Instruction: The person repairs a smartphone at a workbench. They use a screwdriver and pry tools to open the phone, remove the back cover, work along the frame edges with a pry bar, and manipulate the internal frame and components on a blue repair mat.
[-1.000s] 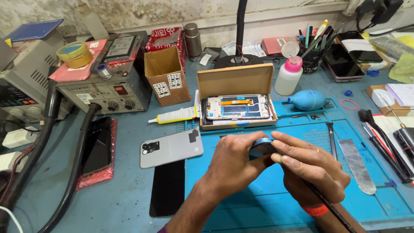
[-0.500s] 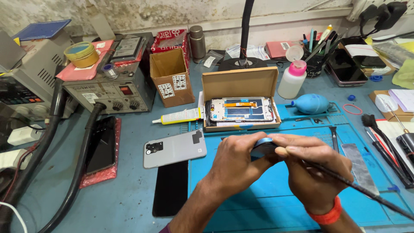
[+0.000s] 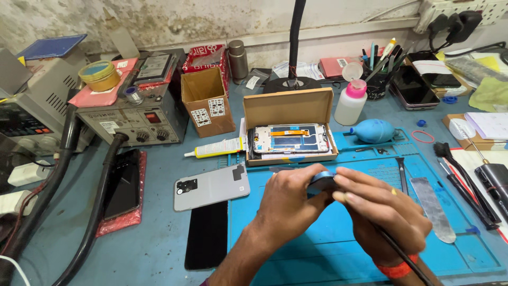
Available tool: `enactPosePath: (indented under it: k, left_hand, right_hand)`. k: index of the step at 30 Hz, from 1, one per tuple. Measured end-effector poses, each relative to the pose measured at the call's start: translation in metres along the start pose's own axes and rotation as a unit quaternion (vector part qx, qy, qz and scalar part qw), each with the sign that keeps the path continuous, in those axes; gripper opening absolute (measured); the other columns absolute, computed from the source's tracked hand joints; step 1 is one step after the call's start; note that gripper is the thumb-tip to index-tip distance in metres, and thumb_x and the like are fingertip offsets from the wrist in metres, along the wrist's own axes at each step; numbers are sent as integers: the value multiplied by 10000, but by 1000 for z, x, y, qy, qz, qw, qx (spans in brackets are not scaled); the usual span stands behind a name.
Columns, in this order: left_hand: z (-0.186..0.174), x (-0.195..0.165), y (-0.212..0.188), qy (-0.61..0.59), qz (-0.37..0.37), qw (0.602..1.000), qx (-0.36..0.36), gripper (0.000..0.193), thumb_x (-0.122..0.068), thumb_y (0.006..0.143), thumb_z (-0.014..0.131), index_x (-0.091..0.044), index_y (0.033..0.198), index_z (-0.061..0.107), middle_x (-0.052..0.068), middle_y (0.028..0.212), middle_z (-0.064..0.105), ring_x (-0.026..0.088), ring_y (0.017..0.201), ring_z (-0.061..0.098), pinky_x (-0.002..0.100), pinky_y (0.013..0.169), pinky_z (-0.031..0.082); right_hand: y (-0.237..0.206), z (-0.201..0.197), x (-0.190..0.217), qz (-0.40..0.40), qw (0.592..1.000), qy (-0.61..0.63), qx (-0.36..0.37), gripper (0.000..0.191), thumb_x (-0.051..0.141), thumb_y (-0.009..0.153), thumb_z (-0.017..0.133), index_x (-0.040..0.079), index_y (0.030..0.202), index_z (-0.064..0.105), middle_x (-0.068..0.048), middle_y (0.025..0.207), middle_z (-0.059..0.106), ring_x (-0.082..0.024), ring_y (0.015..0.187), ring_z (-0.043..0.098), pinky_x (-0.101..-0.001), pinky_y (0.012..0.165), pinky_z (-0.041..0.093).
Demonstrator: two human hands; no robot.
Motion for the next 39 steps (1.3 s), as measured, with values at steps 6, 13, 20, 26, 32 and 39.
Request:
enactPosePath:
  k: [6, 13, 20, 26, 32, 39]
  left_hand:
    - [-3, -5, 1, -52, -1, 998, 36, 231, -274, 866, 819, -108, 986, 712, 70, 838, 763, 266, 755, 744, 371, 634, 556]
    - [3, -8, 3, -17, -19, 995, 99, 239, -307, 841, 829, -122, 955, 728, 56, 800, 762, 261, 698, 726, 379, 598, 529]
    - [13, -12, 1, -12, 13, 993, 116, 241, -324, 858, 808, -132, 971, 717, 44, 833, 766, 268, 733, 727, 392, 605, 542]
    - [22, -12, 1, 23, 40, 991, 123, 275, -361, 856, 805, -122, 953, 709, 74, 792, 737, 310, 723, 698, 438, 592, 506]
    - [29, -6, 2, 42, 49, 988, 141, 294, -380, 857, 796, -113, 924, 695, 80, 763, 721, 318, 718, 693, 456, 585, 492]
    - [42, -6, 6, 68, 48, 983, 162, 304, -390, 873, 770, -102, 915, 683, 84, 780, 731, 322, 753, 707, 467, 598, 512]
  right_hand:
    - [-12, -24, -6, 125, 991, 17, -44, 243, -88, 835, 763, -15, 956, 565, -258, 1007, 714, -298, 934, 756, -393, 832, 636]
    - [-25, -46, -29, 271, 943, 190, -15, 180, -84, 948, 747, 2, 986, 594, -212, 1013, 751, -265, 977, 778, -348, 872, 644]
    - [-30, -50, -38, 328, 907, 263, 26, 192, -106, 877, 750, -1, 979, 626, -201, 982, 743, -293, 1017, 767, -442, 954, 659]
    - [-32, -52, -40, 346, 898, 269, 29, 192, -110, 856, 750, -7, 962, 628, -191, 999, 745, -300, 1016, 767, -459, 951, 661]
    - [-36, -57, -45, 352, 900, 253, 41, 193, -108, 849, 754, -2, 950, 628, -192, 983, 750, -305, 1009, 772, -464, 948, 662]
    - [-45, -66, -52, 315, 927, 192, 69, 191, -101, 866, 765, 14, 917, 620, -176, 920, 768, -281, 960, 793, -406, 957, 624]
Point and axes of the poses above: each hand's wrist, its own y-axis towards the middle knuckle, its own z-axis out of the palm, x = y × z, the point moved 3 cm from there along y, towards the middle knuckle
